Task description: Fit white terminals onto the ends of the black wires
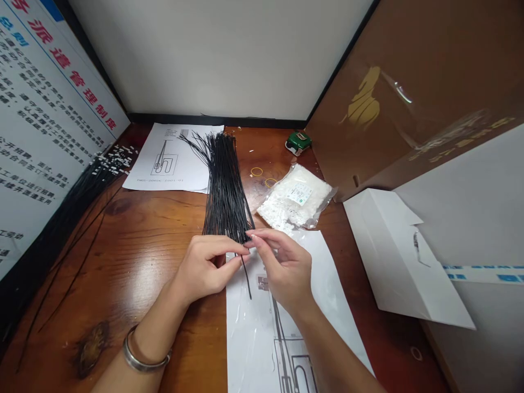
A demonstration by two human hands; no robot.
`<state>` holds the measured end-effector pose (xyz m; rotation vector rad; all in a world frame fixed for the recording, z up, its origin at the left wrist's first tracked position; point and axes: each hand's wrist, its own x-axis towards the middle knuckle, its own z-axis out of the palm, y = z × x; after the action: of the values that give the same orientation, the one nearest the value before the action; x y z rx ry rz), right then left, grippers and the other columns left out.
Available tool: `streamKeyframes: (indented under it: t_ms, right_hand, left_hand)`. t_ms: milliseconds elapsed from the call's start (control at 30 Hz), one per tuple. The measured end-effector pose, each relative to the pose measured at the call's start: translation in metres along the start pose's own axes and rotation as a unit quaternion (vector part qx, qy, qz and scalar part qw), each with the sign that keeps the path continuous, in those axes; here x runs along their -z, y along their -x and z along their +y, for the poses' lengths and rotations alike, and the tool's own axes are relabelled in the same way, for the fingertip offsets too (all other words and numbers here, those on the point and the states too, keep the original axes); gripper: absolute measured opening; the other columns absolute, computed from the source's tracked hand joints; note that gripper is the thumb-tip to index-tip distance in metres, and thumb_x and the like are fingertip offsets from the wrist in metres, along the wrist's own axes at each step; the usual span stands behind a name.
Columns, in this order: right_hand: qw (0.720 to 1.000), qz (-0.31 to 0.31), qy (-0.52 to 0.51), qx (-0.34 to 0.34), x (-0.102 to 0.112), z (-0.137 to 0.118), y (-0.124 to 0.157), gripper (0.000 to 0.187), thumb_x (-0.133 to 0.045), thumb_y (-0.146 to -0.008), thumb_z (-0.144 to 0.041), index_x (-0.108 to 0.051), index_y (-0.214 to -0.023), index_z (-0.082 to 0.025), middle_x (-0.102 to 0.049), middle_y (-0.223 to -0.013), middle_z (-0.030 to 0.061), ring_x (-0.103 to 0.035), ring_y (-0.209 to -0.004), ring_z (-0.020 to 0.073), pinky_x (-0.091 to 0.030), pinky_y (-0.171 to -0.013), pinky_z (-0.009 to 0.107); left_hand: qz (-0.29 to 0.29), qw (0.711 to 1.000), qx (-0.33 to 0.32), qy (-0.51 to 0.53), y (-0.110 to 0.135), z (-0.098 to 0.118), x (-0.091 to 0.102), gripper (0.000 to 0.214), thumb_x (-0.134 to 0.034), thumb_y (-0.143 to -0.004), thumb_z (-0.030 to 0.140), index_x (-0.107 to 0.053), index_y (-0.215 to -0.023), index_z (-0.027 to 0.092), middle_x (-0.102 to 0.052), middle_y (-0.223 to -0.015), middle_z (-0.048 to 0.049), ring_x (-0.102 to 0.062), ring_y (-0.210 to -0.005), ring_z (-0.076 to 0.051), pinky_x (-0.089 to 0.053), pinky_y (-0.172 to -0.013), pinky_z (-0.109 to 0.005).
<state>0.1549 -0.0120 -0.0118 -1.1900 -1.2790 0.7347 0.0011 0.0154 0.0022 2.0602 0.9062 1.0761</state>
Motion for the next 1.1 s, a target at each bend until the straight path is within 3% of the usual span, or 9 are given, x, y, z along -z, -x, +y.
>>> streamKeyframes:
  t_ms: [100, 200, 333, 467, 633, 867, 1100]
  right_hand:
    - [0.998, -0.04, -0.045, -0.021, -0.0022, -0.0001, 0.0026, 0.01, -0.059, -0.087, -0.021, -0.067, -0.092, -0.022, -0.075, -0.087, 0.0035, -0.073, -0.078, 0.0174, -0.061, -0.071, 0.034]
    - [0.997, -0.035, -0.056, -0.024, -0.0037, -0.0013, 0.0045, 0.008, -0.059, -0.087, -0.02, -0.066, -0.091, -0.021, -0.075, -0.082, 0.0031, -0.073, -0.075, 0.0174, -0.062, -0.069, 0.033]
    - [0.998, 0.011, -0.048, -0.026, -0.0026, -0.0038, 0.0038, 0.007, -0.06, -0.086, -0.019, -0.065, -0.09, -0.021, -0.074, -0.077, 0.0025, -0.073, -0.07, 0.017, -0.061, -0.066, 0.032]
    - [0.997, -0.03, -0.074, -0.016, -0.0003, -0.007, 0.003, 0.006, -0.059, -0.086, -0.018, -0.064, -0.089, -0.02, -0.073, -0.069, 0.0016, -0.072, -0.065, 0.0177, -0.061, -0.063, 0.032]
    - [0.989, -0.094, -0.116, -0.009, 0.0003, -0.0094, 0.0038, 0.008, -0.058, -0.086, -0.016, -0.064, -0.087, -0.02, -0.072, -0.067, 0.0006, -0.071, -0.059, 0.0161, -0.061, -0.059, 0.03]
    - [0.986, -0.105, -0.13, -0.006, -0.0003, -0.007, 0.0036, 0.008, -0.059, -0.086, -0.017, -0.067, -0.087, -0.019, -0.074, -0.081, 0.0047, -0.071, -0.063, 0.0153, -0.061, -0.06, 0.03]
    - [0.979, -0.123, -0.164, -0.021, 0.0013, -0.0062, 0.0056, 0.009, -0.059, -0.086, -0.015, -0.066, -0.088, -0.02, -0.073, -0.066, 0.0004, -0.071, -0.059, 0.0152, -0.061, -0.059, 0.028]
  left_hand:
    - [-0.032, 0.999, -0.036, 0.017, 0.0001, 0.0002, -0.0007, 0.015, -0.06, -0.081, 0.013, -0.073, -0.075, 0.017, -0.07, -0.061, -0.0032, -0.057, -0.049, -0.012, -0.043, -0.048, -0.024]
    - [-0.041, 0.998, -0.037, 0.022, 0.0013, 0.0006, -0.0012, 0.012, -0.062, -0.081, 0.014, -0.073, -0.079, 0.017, -0.068, -0.059, -0.0023, -0.055, -0.048, -0.011, -0.042, -0.048, -0.023]
    - [-0.016, 0.998, 0.044, 0.038, 0.004, 0.0024, -0.0005, 0.024, -0.067, -0.077, 0.016, -0.063, -0.1, 0.018, -0.061, -0.058, 0.0034, -0.043, -0.042, -0.007, -0.036, -0.041, -0.02]
    - [-0.023, 0.995, 0.086, 0.047, 0.0049, 0.0001, 0.0017, 0.035, -0.055, -0.076, 0.009, -0.055, -0.11, 0.017, -0.057, -0.06, 0.0041, -0.046, -0.046, -0.009, -0.037, -0.043, -0.02]
    - [-0.02, 0.996, 0.084, -0.018, 0.0025, -0.0042, 0.0013, 0.032, -0.043, -0.078, 0.004, -0.064, -0.098, 0.017, -0.068, -0.075, -0.0012, -0.059, -0.063, -0.012, -0.046, -0.06, -0.023]
    - [-0.019, 0.997, 0.067, -0.037, 0.0022, 0.0002, 0.0007, 0.015, -0.058, -0.083, 0.016, -0.07, -0.091, 0.016, -0.07, -0.07, 0.0003, -0.054, -0.053, -0.009, -0.041, -0.052, -0.02]
    - [0.026, 0.992, 0.113, -0.056, -0.0007, -0.0007, -0.001, 0.02, -0.059, -0.082, 0.013, -0.071, -0.098, 0.015, -0.074, -0.078, -0.0013, -0.051, -0.048, -0.006, -0.04, -0.047, -0.017]
